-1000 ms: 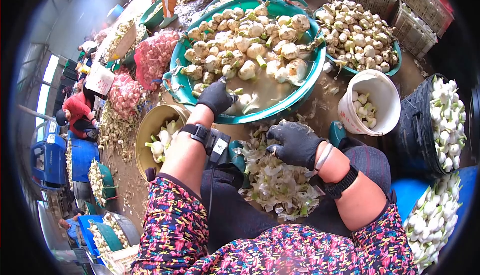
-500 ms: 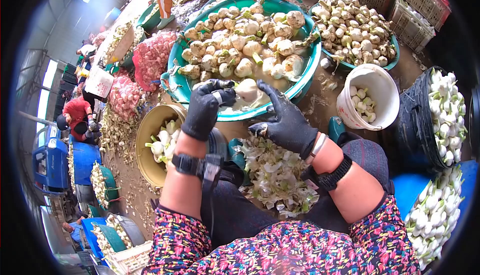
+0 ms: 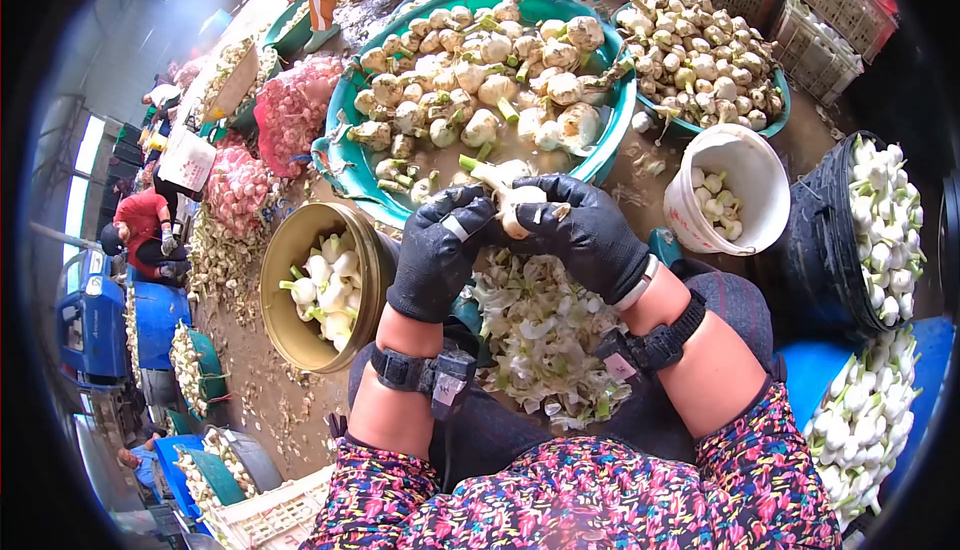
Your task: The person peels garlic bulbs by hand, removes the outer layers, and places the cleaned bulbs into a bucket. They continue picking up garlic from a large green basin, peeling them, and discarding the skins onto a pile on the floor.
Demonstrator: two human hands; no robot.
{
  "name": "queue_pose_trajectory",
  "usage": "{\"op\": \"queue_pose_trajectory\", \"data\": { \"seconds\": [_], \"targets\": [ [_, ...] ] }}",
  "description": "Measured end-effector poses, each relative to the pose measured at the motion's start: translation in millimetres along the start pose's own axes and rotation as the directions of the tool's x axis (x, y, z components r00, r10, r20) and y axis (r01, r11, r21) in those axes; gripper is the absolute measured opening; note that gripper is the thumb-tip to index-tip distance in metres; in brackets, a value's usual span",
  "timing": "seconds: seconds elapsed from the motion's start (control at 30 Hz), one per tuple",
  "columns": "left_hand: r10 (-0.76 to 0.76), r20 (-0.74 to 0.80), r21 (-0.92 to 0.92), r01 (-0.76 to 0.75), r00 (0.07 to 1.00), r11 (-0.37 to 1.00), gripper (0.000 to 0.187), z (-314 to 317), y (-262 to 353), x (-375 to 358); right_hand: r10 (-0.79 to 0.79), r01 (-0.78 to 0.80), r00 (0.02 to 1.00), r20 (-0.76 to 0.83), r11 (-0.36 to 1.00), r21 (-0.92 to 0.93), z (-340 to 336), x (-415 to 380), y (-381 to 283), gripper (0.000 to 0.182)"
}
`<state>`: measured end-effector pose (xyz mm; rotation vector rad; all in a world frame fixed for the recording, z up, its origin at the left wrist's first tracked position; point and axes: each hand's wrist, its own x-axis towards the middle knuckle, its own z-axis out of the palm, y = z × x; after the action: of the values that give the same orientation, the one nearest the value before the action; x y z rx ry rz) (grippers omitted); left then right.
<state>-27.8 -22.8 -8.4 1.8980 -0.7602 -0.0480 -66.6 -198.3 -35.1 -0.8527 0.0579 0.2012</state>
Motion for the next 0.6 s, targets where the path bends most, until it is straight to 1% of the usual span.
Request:
{"op": "queue_pose_trajectory", "data": {
  "seconds": [0.03, 0.07, 0.13, 0.17, 0.2, 0.23, 0.27, 0.3, 0.33, 0.37, 0.4, 0.43, 0.47, 0.5, 0.53, 0.6],
  "targets": [
    [-0.073, -0.076, -0.100, 0.066, 0.994, 0.993, 0.019, 4.0, -1.1, -2.3, 0.005, -0.005, 1.000, 0.005, 0.999, -0.032, -0.1, 0.3, 0.8, 0.040],
    [-0.075, -0.076, -0.098, 0.067, 0.994, 0.993, 0.019, 3.0, 1.9, -2.1, 0.010, -0.010, 1.000, 0.010, 0.998, -0.063, 0.2, 0.7, 1.8, 0.040],
    [-0.120, -0.070, -0.191, 0.105, 0.990, 0.976, 0.019, 0.4, 14.0, 1.0, 0.002, 0.000, 1.000, 0.023, 0.996, -0.085, 1.9, -0.9, 1.3, 0.040],
    [-0.122, -0.069, -0.193, 0.107, 0.990, 0.975, 0.019, 0.6, 12.4, 0.8, -0.008, 0.012, 0.999, 0.035, 0.994, -0.108, 2.2, -1.8, 1.1, 0.040],
    [-0.212, -0.035, -0.244, 0.197, 0.977, 0.950, 0.019, 0.4, 9.3, 0.3, -0.006, 0.010, 0.999, 0.034, 0.994, -0.109, 1.0, -1.6, 1.9, 0.040],
    [-0.298, 0.002, -0.291, 0.286, 0.954, 0.913, 0.019, -0.2, 5.6, -0.2, -0.028, 0.035, 0.998, 0.048, 0.987, -0.155, -1.1, -0.8, 3.1, 0.039],
    [-0.299, 0.001, -0.292, 0.286, 0.954, 0.913, 0.019, -1.7, -1.6, -0.6, -0.050, 0.062, 0.997, 0.064, 0.978, -0.200, -2.5, 0.3, 4.5, 0.038],
    [-0.099, 0.000, -0.009, 0.099, 0.995, 0.995, 0.019, -3.3, -8.9, -0.6, -0.049, 0.061, 0.997, 0.064, 0.978, -0.200, -3.2, 0.7, 6.5, 0.038],
    [0.099, 0.056, 0.268, -0.110, 0.994, 0.957, 0.018, -3.8, -14.0, -1.1, 0.010, -0.001, 0.998, 0.068, 0.992, -0.122, -3.8, 0.9, 7.8, 0.038],
    [0.041, 0.026, 0.238, -0.046, 0.999, 0.970, 0.018, -1.9, -15.6, -6.4, 0.065, -0.061, 0.995, 0.077, 0.997, -0.047, -4.5, 1.3, 7.3, 0.038],
    [0.046, 0.026, 0.237, -0.051, 0.999, 0.970, 0.018, -3.3, -15.2, -4.3, 0.061, -0.057, 0.995, 0.076, 0.997, -0.049, -4.6, 2.1, 6.7, 0.038],
    [0.215, 0.045, 0.378, -0.215, 0.976, 0.901, 0.021, -6.7, -14.9, -3.5, 0.069, -0.072, 0.996, 0.053, 0.996, 0.050, -4.0, 2.6, 7.4, 0.037],
    [0.369, 0.087, 0.505, -0.360, 0.925, 0.784, 0.025, -8.9, -15.0, -3.6, 0.083, -0.087, 0.996, 0.032, 0.985, 0.151, -3.6, 2.7, 9.1, 0.037],
    [0.406, 0.085, 0.549, -0.383, 0.910, 0.743, 0.028, -9.0, -14.9, -3.0, 0.051, -0.052, 0.999, 0.019, 0.997, 0.065, -4.4, 3.4, 10.5, 0.039],
    [0.405, 0.085, 0.549, -0.382, 0.910, 0.743, 0.028, -9.4, -13.5, -2.4, 0.052, -0.053, 0.998, 0.019, 0.996, 0.066, -4.7, 3.8, 11.1, 0.039],
    [0.315, 0.091, 0.456, -0.321, 0.945, 0.830, 0.024, -9.6, -6.3, 0.8, 0.045, -0.049, 0.999, 0.021, 0.971, 0.232, -4.6, 4.1, 9.9, 0.040]
  ]
}}
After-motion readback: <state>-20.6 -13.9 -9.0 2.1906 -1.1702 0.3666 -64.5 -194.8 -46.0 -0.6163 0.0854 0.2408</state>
